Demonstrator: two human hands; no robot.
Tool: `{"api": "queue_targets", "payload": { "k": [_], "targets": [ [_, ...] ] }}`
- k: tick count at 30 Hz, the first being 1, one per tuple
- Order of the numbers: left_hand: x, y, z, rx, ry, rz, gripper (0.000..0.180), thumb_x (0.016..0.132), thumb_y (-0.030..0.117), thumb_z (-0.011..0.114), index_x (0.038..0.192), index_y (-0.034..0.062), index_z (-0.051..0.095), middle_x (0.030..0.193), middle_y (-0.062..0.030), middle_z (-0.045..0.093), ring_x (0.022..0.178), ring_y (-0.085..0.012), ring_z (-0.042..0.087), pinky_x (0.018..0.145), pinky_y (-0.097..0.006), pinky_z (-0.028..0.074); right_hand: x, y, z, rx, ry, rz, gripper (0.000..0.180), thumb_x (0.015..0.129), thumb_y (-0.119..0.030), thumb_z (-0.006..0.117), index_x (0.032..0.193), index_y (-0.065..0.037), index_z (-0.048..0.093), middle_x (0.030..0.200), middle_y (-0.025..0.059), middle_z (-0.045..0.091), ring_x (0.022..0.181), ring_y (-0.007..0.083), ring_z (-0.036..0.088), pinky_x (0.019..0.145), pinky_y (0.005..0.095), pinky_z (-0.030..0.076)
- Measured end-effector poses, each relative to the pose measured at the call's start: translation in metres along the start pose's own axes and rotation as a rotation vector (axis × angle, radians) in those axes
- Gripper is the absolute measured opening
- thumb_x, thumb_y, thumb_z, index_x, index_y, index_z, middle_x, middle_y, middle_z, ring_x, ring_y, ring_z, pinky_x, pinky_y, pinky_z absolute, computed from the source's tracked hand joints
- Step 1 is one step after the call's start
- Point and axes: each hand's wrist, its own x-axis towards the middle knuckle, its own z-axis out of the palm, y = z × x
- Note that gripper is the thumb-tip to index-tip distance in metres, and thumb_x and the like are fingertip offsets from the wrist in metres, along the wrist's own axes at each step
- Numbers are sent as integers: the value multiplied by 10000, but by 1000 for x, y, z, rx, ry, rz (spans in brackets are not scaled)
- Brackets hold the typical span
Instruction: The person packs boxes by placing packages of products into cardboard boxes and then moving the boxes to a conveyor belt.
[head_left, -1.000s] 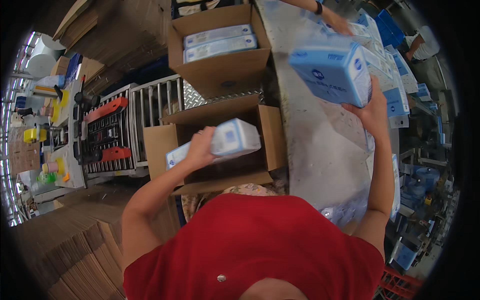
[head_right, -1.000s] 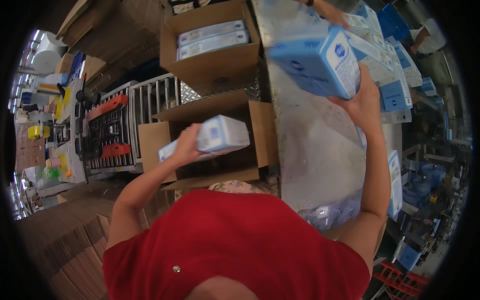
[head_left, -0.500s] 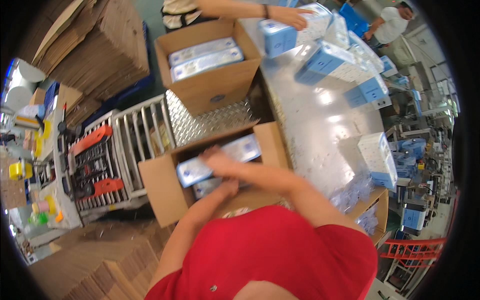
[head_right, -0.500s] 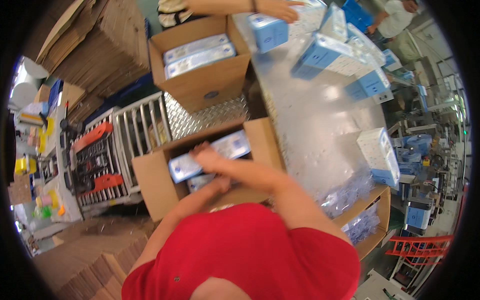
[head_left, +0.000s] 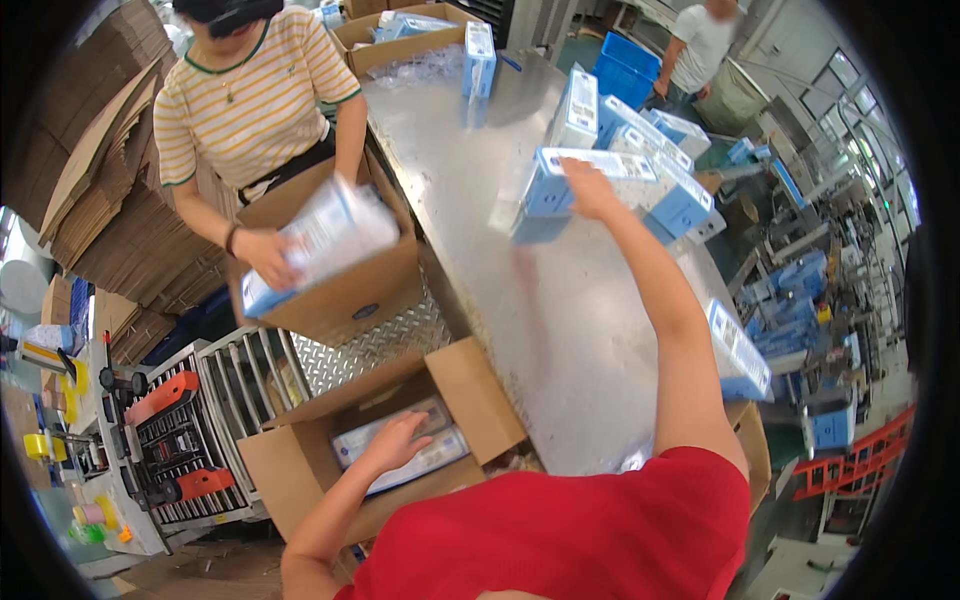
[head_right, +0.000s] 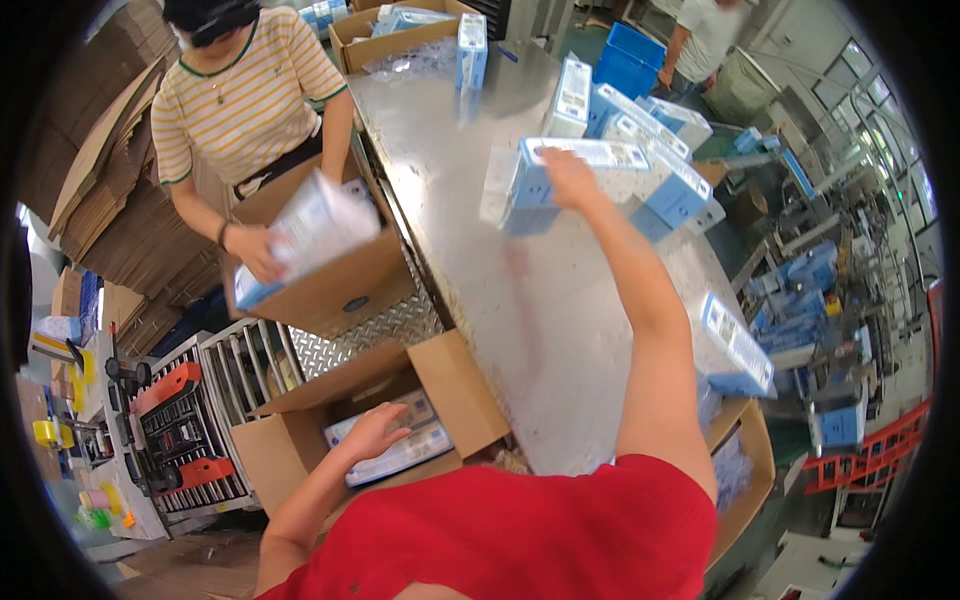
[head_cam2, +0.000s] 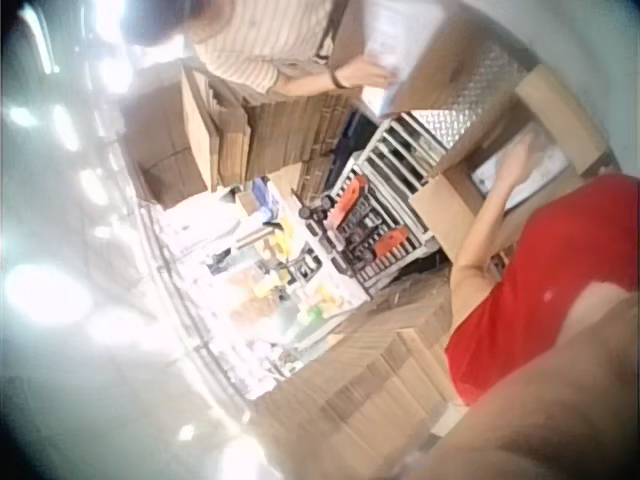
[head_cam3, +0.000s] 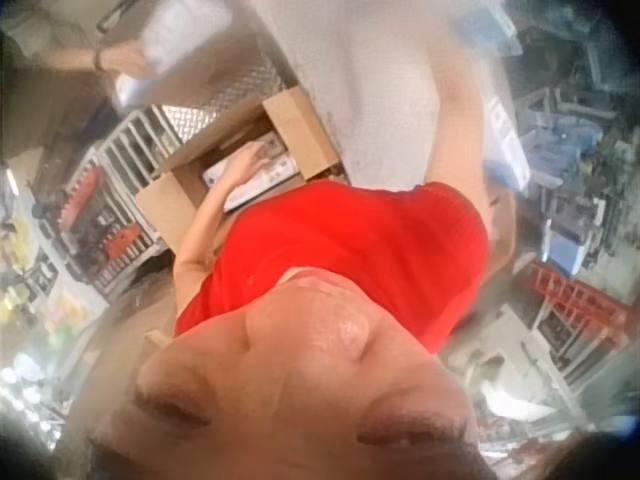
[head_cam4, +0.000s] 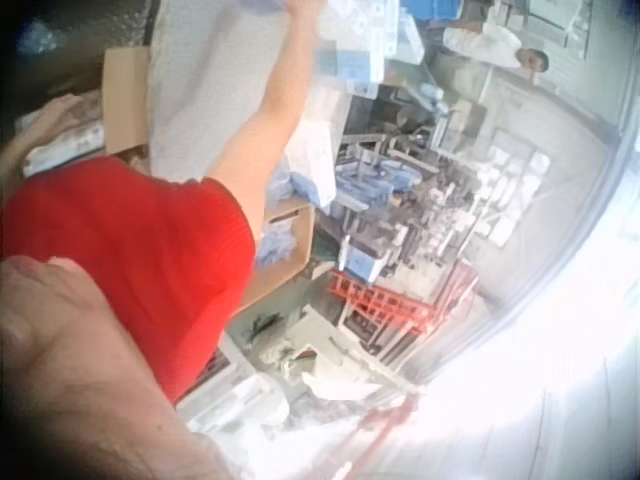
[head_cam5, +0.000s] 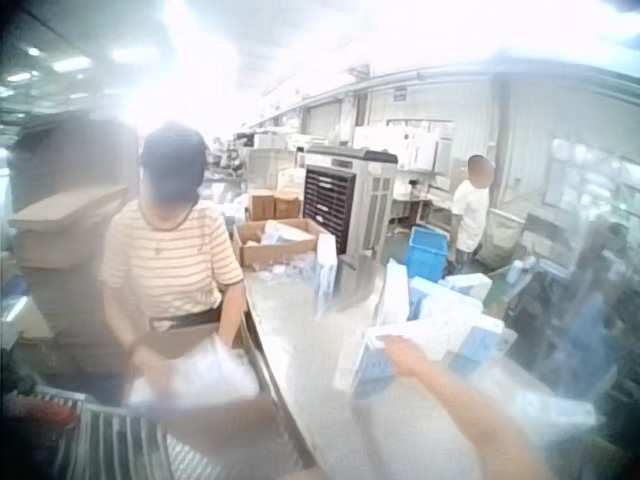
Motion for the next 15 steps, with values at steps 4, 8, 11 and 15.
{"api": "queue_targets", "payload": {
  "k": [4,8,11,15],
  "targets": [
    [53,84,-56,25,98,145,473,774,173,687,1195,45,514,1105,-153,548,1011,-365,536,870,-408,449,19,87,24,-280,-18,208,925,499,-190,813,1321,-99,398,1307,146,478,1204,351,436,972,424,389],
    [135,144,-87,312,295,363,605,722,169,723,1245,24,457,1233,-171,462,1121,-377,461,931,-431,407,35,58,38,91,-69,71,826,434,-247,844,1170,-60,520,1148,169,569,1115,349,510,921,412,428],
    [194,177,-105,608,532,331,842,678,245,767,1333,-50,329,1349,-242,352,1238,-411,369,1029,-460,316,21,-38,0,293,-223,-207,710,501,-410,841,1052,-35,595,1064,177,608,1021,340,566,854,416,464],
    [262,173,-82,791,294,206,985,614,327,806,1349,-44,265,1274,-225,409,1196,-374,415,1014,-450,294,14,49,15,685,316,-64,495,682,-358,751,1027,-34,606,1017,172,628,1009,326,580,842,400,459]
  ]
}}
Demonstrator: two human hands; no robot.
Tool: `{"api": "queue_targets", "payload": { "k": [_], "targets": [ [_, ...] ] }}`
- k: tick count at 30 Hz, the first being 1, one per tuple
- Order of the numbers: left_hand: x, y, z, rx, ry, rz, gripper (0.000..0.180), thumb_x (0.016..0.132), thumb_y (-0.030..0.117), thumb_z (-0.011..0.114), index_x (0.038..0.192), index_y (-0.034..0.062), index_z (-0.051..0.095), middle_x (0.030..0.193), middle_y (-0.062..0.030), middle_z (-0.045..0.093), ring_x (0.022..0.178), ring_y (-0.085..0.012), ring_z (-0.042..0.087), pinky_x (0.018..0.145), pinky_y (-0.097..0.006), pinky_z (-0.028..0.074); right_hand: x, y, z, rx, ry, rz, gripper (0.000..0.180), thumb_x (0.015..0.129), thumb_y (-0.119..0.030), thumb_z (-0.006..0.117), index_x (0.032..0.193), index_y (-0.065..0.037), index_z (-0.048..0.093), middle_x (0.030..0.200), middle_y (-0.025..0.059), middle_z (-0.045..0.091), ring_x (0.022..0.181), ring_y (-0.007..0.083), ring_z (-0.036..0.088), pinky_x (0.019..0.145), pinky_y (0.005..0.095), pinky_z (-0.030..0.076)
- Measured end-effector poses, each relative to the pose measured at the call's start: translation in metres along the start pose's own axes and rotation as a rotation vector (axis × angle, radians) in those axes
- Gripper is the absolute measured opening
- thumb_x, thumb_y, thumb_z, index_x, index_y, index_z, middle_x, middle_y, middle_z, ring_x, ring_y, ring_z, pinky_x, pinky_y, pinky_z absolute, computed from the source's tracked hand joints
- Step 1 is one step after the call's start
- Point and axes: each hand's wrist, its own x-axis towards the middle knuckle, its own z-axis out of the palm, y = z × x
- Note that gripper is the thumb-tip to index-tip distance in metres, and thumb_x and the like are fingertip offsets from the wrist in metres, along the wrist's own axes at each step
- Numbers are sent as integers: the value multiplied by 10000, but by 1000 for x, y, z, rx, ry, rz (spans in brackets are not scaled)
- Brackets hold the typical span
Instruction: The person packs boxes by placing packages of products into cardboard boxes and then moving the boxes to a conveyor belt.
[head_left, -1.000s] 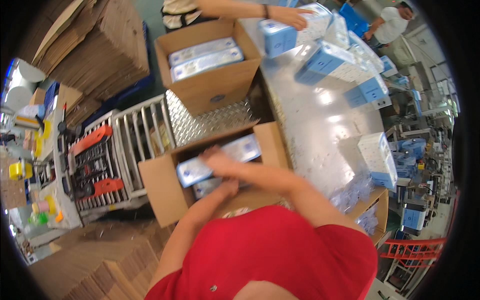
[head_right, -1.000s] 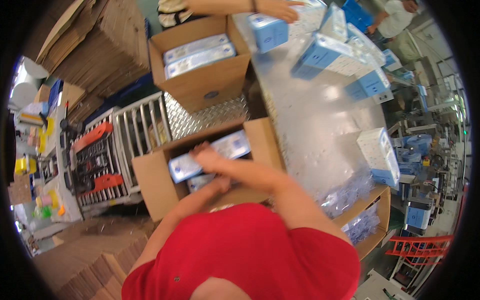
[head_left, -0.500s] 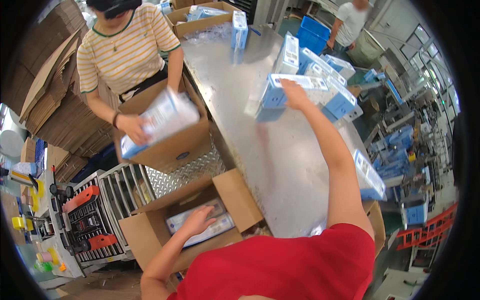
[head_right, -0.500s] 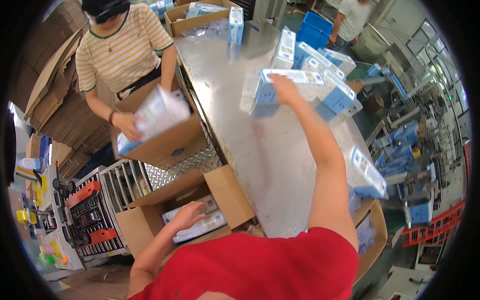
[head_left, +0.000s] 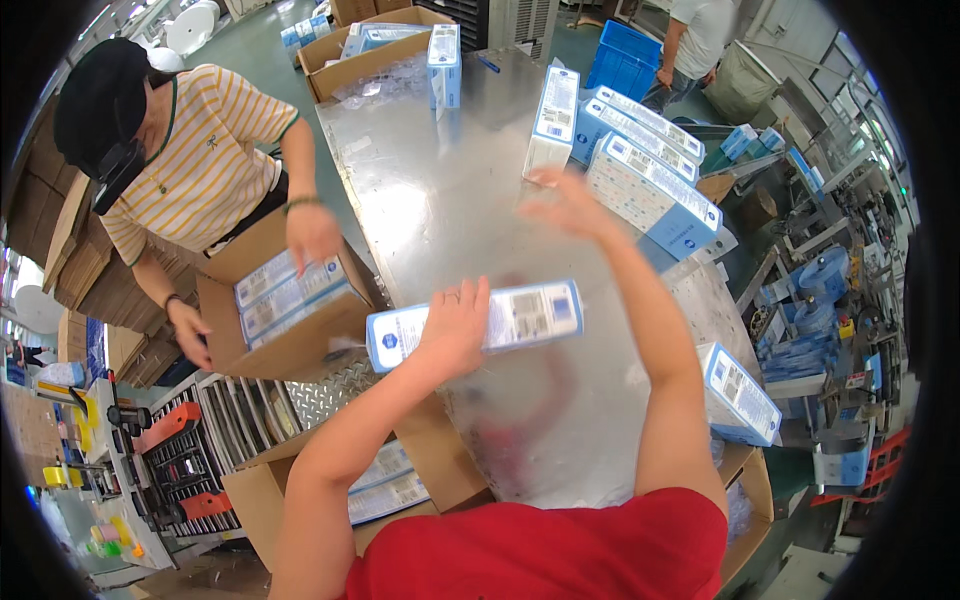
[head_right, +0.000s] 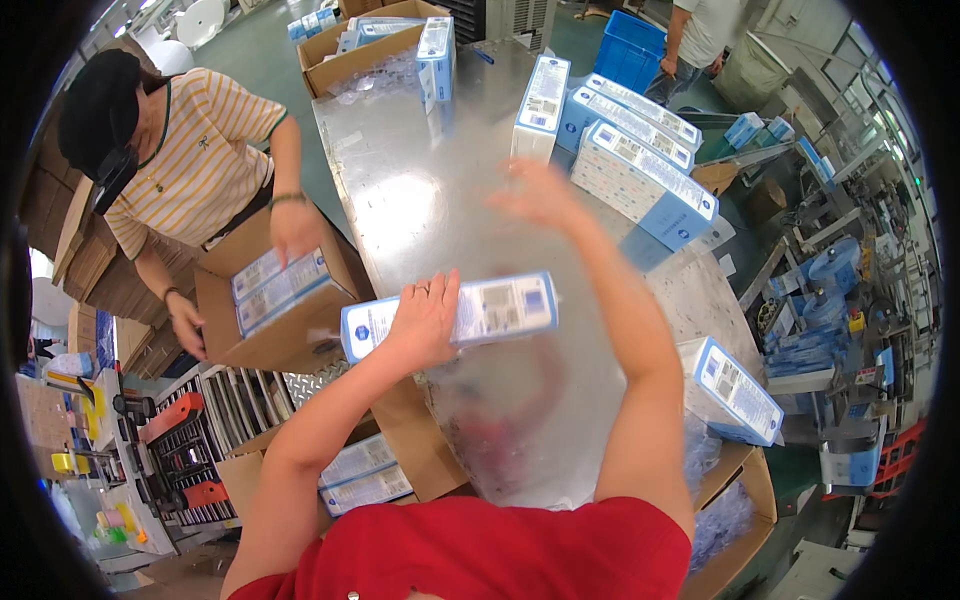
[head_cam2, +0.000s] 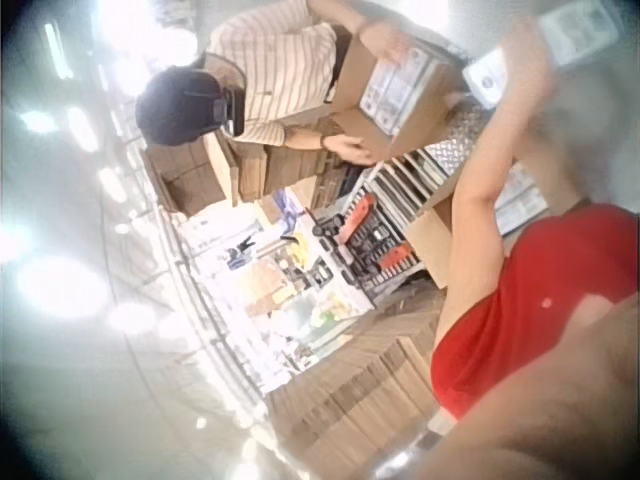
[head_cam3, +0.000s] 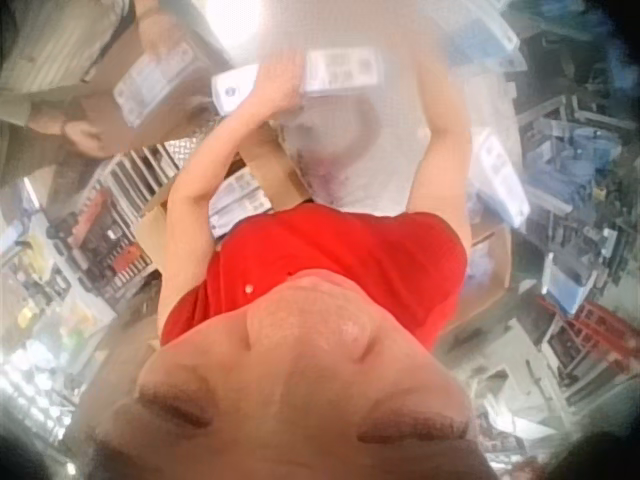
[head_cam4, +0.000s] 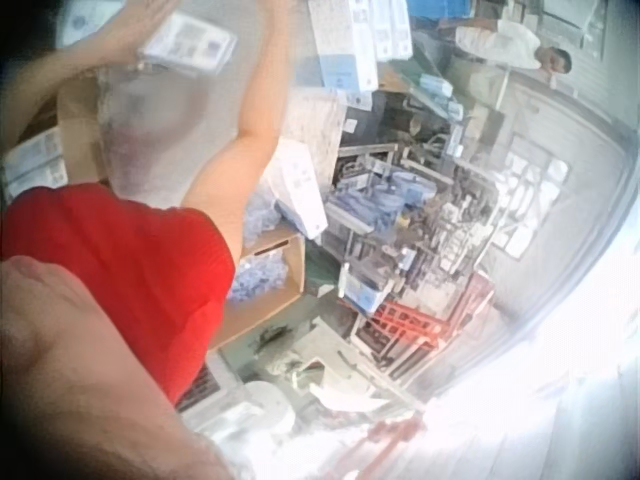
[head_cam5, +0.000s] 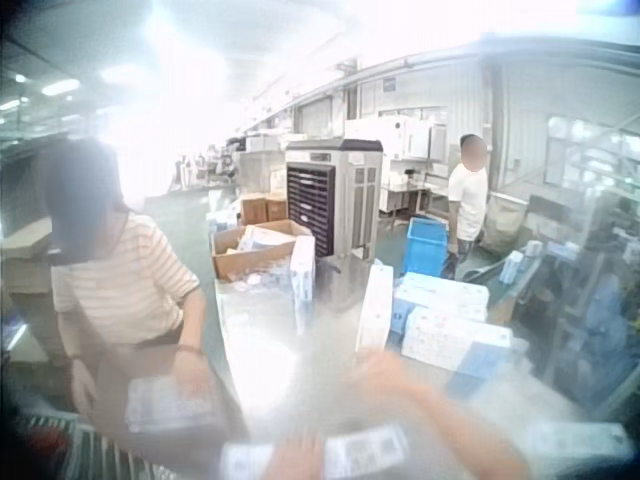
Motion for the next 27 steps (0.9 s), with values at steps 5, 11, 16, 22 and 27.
{"api": "queue_targets", "payload": {
  "k": [5,11,16,22,27],
  "targets": [
    [22,7,10,-93,-83,27,819,602,269,800,1247,2,370,1088,-146,497,1031,-334,498,879,-397,366,-63,183,-154,-825,-44,519,892,603,-549,749,1173,93,508,1192,282,535,1128,388,506,966,409,400],
    [15,5,10,-131,6,14,658,618,148,732,1174,23,403,1043,-126,523,1010,-318,529,883,-372,372,-86,135,-119,-876,-60,598,1073,531,-348,836,1386,-31,270,1317,212,379,1235,408,340,1034,501,261],
    [5,-1,9,-212,76,58,640,607,87,720,1172,31,426,1033,-129,534,967,-320,537,847,-376,394,-124,95,-104,-887,-23,494,950,520,-270,834,1313,-57,358,1165,179,452,1099,390,420,948,482,316],
    [-116,-34,-78,-807,467,-69,788,592,69,796,1265,37,388,1109,-80,526,1068,-232,517,923,-338,406,-141,24,-103,-870,24,436,662,495,-231,828,1048,-39,516,1043,160,546,986,383,494,825,454,397],
    [-280,-72,-108,-1413,247,-617,938,530,106,876,1300,51,343,1183,-63,496,1143,-174,454,979,-322,370,-165,-65,-71,-289,-286,429,644,484,-220,835,1013,-10,535,947,192,612,946,387,555,798,435,442]
  ]
}}
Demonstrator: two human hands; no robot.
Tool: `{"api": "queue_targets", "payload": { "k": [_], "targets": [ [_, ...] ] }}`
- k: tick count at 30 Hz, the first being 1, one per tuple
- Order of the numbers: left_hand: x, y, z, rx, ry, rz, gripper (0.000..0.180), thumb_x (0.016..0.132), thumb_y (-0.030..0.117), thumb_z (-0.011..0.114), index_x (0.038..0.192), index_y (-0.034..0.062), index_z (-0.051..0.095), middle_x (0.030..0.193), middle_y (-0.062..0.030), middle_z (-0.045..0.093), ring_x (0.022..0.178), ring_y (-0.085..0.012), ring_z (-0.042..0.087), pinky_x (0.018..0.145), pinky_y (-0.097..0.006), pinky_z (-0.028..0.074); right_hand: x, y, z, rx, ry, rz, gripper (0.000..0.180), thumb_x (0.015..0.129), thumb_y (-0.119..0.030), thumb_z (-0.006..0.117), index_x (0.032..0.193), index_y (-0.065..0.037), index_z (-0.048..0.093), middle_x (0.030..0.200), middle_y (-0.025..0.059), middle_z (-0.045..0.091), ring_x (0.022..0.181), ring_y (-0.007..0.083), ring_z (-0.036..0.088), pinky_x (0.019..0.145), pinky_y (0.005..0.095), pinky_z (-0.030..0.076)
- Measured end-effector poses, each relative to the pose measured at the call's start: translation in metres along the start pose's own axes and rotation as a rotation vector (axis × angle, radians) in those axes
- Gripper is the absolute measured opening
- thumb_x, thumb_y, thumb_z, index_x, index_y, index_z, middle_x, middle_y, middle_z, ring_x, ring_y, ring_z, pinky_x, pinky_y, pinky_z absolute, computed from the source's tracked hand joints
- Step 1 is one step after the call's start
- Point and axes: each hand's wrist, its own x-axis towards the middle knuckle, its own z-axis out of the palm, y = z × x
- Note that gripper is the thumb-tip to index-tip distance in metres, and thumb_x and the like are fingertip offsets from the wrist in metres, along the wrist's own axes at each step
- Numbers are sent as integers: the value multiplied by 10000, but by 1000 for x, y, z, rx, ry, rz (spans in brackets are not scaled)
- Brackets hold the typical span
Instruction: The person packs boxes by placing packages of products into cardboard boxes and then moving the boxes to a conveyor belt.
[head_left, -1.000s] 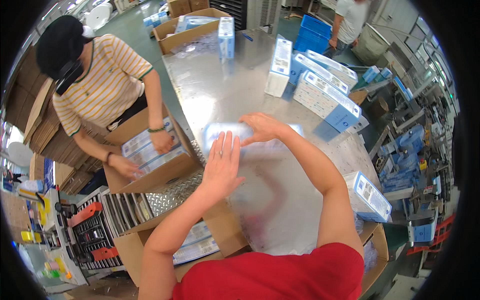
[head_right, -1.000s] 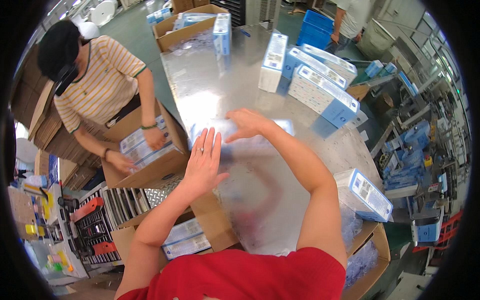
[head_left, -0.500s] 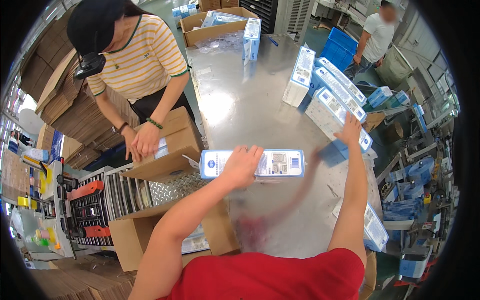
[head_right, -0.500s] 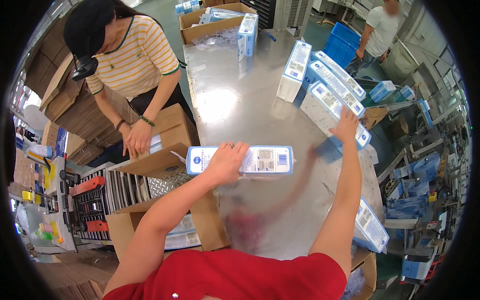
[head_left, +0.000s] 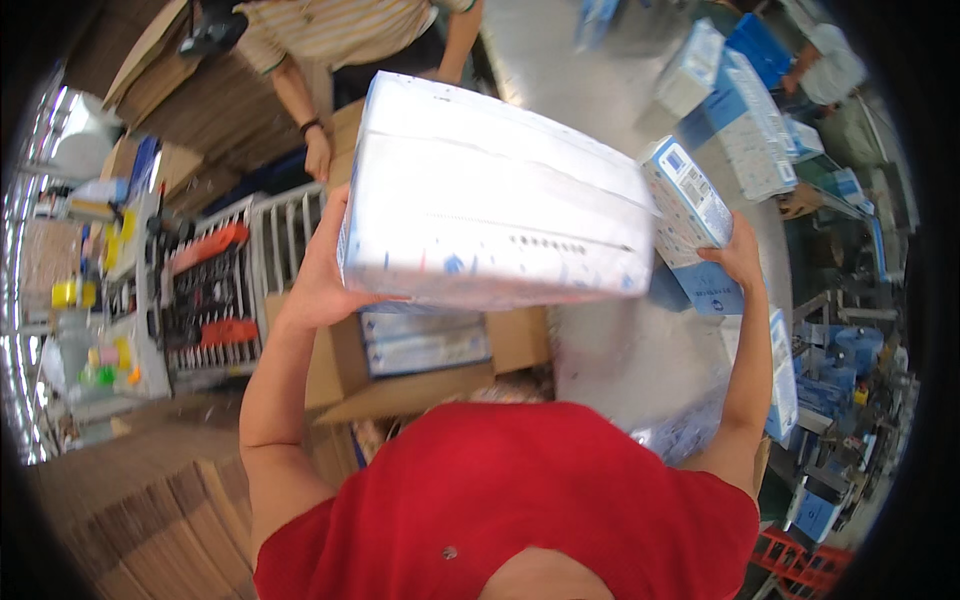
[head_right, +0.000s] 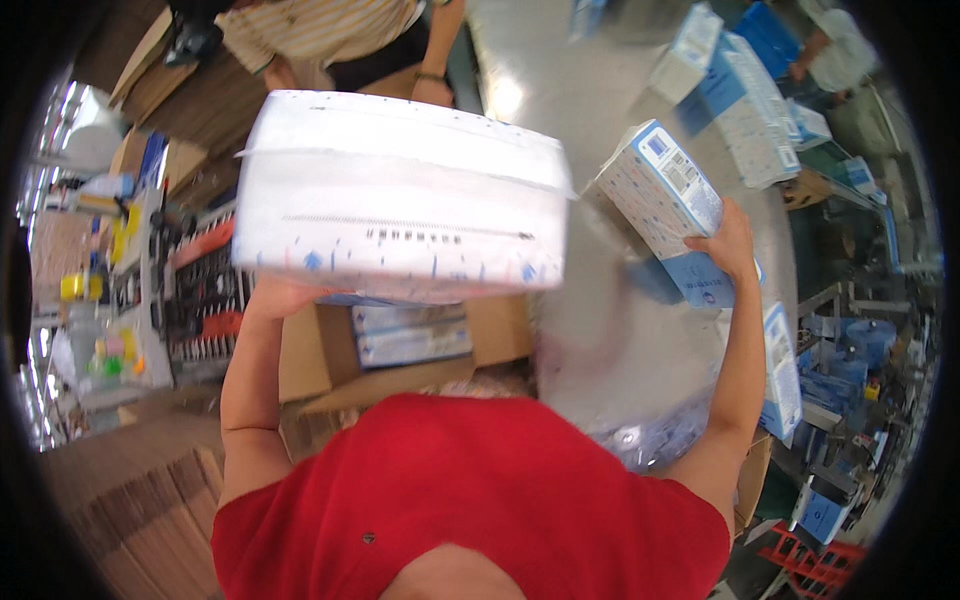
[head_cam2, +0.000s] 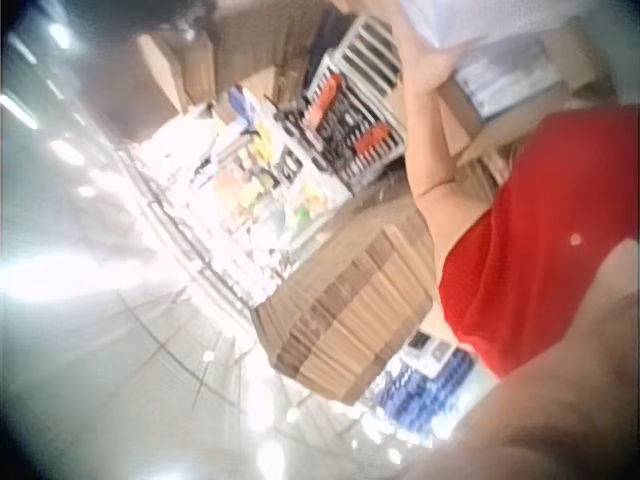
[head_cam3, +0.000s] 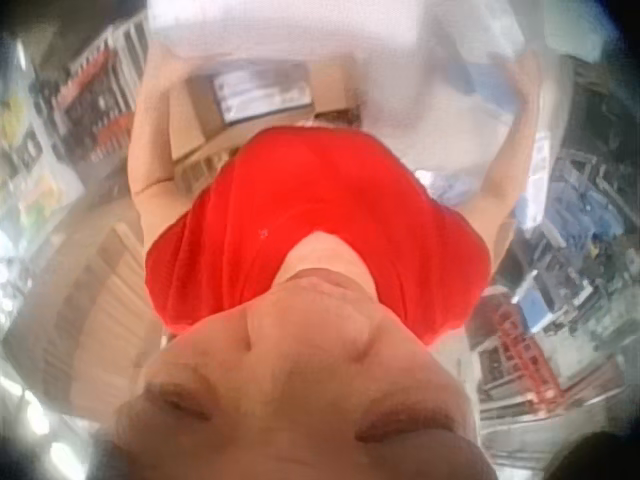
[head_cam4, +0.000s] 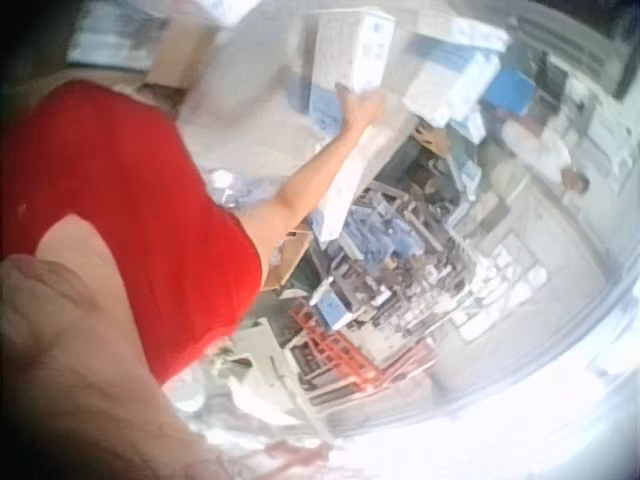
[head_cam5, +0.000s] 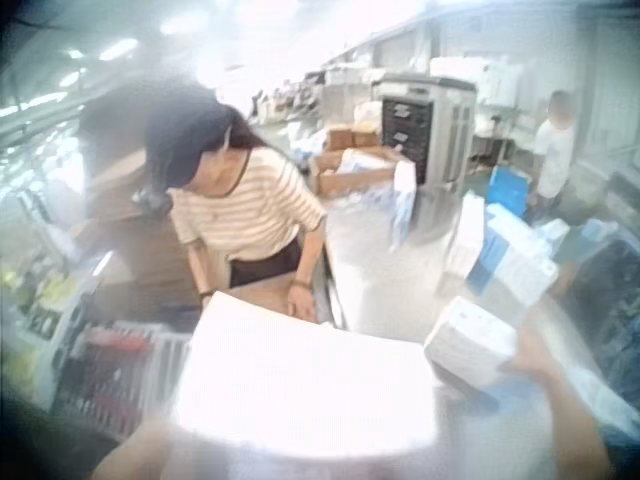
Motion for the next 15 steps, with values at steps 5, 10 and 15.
{"api": "queue_targets", "payload": {
  "k": [5,10,15],
  "targets": [
    [-61,-92,-31,531,29,193,835,520,129,860,1208,50,394,1101,-145,515,1036,-306,505,903,-394,388,-39,-82,53,-189,85,-212,705,487,-154,834,1093,-16,500,1014,198,601,993,386,550,831,422,436],
    [-87,-232,0,1265,-344,179,760,554,239,829,1170,12,445,1059,-167,508,1003,-360,489,797,-467,381,-31,-145,56,-130,63,-161,687,521,-126,831,1110,-41,489,1070,182,585,1017,387,532,837,424,425],
    [-68,-266,35,924,-639,-69,769,775,464,668,1308,-5,373,1241,-247,454,1187,-402,425,993,-438,357,-68,-248,13,55,156,-408,772,523,-147,849,1188,-43,472,1096,165,564,1003,347,547,886,394,423]
  ]
}}
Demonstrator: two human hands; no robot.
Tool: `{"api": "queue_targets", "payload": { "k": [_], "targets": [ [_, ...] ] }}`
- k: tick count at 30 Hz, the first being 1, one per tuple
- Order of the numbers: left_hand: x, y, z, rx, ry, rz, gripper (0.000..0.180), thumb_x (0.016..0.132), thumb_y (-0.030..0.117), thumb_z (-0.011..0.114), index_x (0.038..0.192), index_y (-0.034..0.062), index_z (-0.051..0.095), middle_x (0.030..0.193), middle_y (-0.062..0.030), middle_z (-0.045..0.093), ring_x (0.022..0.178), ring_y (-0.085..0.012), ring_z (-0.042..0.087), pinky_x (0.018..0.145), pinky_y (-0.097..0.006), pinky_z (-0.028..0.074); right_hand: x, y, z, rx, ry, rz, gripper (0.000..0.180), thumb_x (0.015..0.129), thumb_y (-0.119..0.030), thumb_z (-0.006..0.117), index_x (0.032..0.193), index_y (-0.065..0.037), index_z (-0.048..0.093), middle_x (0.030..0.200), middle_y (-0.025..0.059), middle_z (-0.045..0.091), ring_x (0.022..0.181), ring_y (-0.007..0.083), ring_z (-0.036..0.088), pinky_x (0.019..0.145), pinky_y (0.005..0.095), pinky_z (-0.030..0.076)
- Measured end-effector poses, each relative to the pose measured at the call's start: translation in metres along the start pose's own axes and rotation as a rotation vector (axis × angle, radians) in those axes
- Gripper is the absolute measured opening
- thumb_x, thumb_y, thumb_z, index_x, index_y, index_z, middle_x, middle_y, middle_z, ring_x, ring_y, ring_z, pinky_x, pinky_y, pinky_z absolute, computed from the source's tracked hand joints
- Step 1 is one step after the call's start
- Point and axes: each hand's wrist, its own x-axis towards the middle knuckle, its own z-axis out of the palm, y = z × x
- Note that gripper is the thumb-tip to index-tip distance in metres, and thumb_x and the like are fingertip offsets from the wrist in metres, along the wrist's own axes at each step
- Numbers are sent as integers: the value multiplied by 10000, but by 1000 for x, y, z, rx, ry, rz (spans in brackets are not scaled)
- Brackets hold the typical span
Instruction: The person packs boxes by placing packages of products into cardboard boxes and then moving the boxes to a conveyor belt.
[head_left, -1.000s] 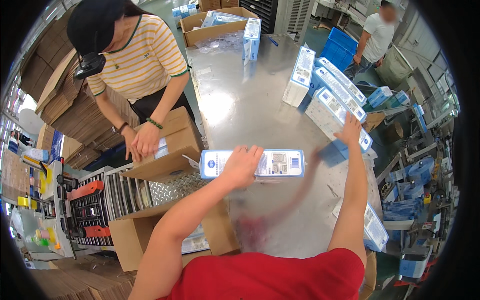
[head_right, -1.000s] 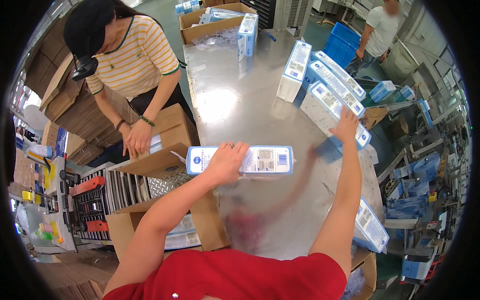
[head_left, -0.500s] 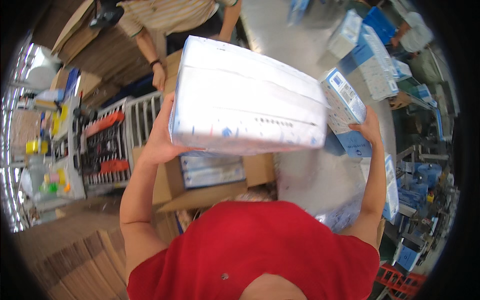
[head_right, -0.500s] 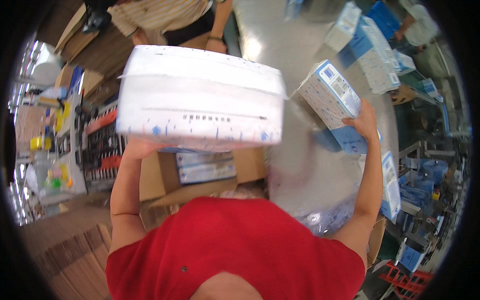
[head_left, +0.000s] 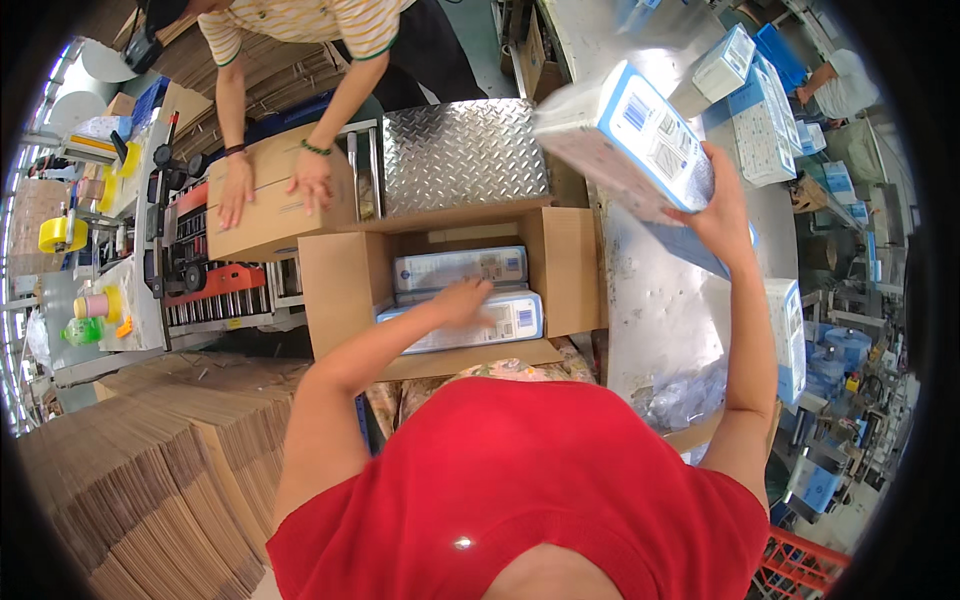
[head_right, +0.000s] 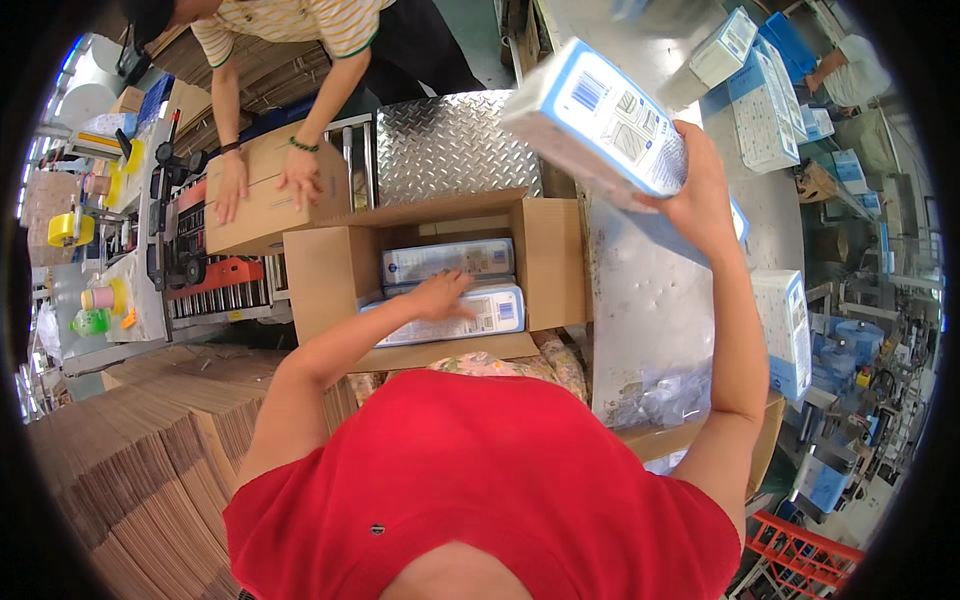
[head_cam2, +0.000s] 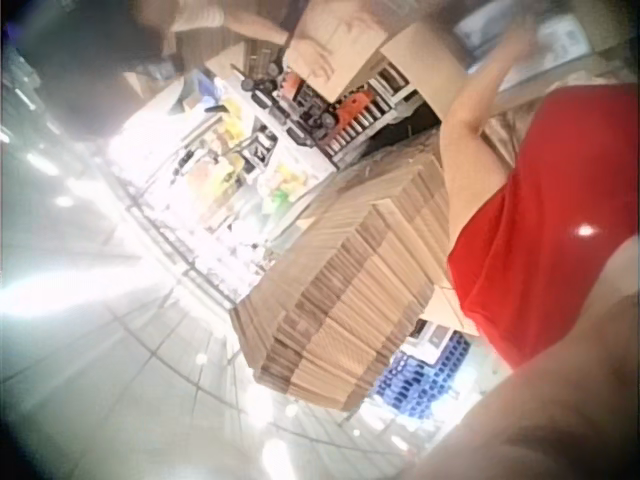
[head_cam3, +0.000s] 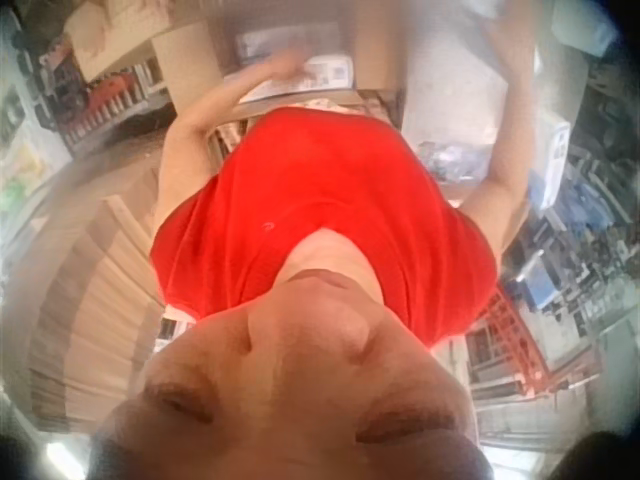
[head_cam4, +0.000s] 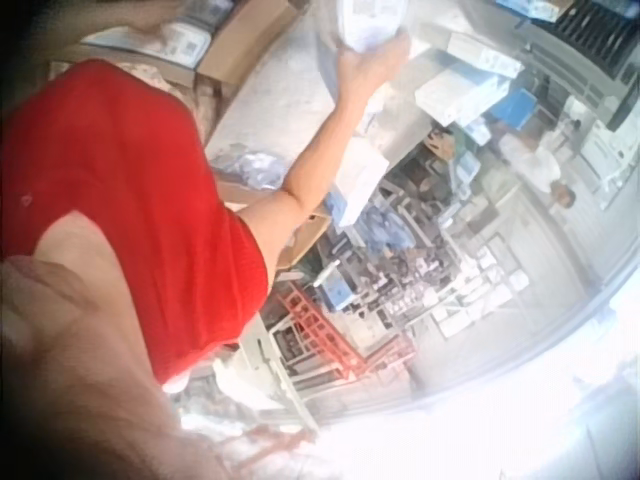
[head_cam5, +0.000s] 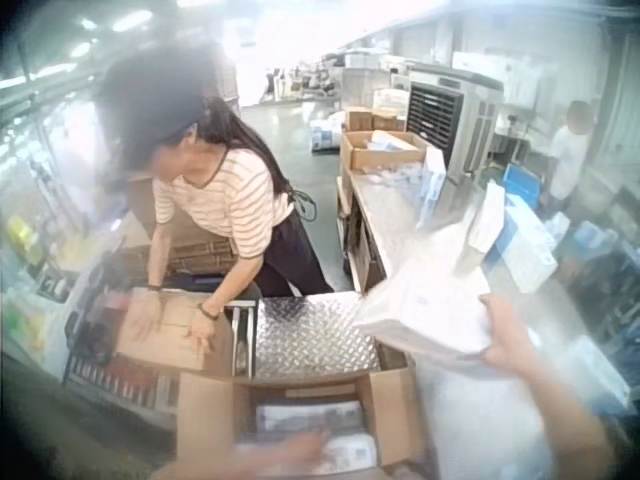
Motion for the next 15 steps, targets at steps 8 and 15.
{"api": "queue_targets", "payload": {
  "k": [8,15],
  "targets": [
    [49,-82,15,-279,291,56,832,839,620,460,1389,15,310,1404,-211,367,1303,-352,339,1067,-403,295,-21,-135,121,285,-390,-413,635,557,14,645,1162,-22,457,998,142,481,966,319,463,817,395,357],
    [16,-55,22,-74,-102,-226,803,832,555,525,1354,-31,356,1332,-290,417,1238,-398,411,1057,-413,310,-84,-101,376,-197,-338,-422,422,821,-167,476,1223,-50,524,1164,113,508,1103,277,470,928,436,371]
  ]
}}
